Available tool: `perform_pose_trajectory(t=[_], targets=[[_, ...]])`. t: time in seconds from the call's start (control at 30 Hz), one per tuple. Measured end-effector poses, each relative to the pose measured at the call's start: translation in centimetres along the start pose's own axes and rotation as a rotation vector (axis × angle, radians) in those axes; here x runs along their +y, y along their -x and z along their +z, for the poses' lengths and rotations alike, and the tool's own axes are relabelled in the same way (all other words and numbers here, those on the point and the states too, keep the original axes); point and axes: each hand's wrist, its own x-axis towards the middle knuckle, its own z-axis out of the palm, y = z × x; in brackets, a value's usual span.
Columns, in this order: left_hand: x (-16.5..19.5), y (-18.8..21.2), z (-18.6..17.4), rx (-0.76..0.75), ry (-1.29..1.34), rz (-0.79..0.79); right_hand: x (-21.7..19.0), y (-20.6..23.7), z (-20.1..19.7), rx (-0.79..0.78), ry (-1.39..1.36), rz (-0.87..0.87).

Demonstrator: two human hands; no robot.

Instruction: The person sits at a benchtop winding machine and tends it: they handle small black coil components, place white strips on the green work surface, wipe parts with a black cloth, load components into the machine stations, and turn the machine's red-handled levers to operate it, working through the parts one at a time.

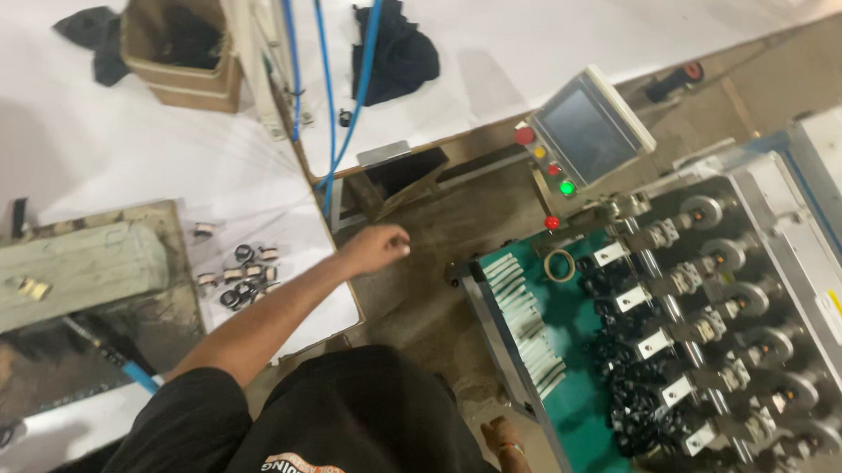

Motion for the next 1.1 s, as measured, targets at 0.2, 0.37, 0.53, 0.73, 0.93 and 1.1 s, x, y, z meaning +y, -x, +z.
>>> perform_pose_trajectory(t=[0.2,0.37,0.53,0.73,0.93,1.1], targets=[[0.6,-12.1,-6.6,0.403,-0.412,-0.064,2.2,5.7,7.2,-0.122,-0.368,0.153],[1.5,-16.2,-11.4,0.253,-0.596,-0.254,2.0,6.8,6.2,-0.109,-0.611,0.224],[2.7,-19.1,-12.4,0.33,-0.478,-0.185,1.2,10.4,8.7,-0.075,-0.803,0.354],[3.6,-19.3,-11.1,0.185,-0.567,-0.356,2.4,12.7,10.0,-0.043,-1.026,0.537],[5.2,-18.4,-6.9,0.194,-0.665,-0.253,2.3,10.6,9.0,0.161,-0.88,0.302],[6.1,-16.6,-4.4,0.342,-0.506,-0.124,1.7,9.2,5.4,0.175,-0.678,0.24]])
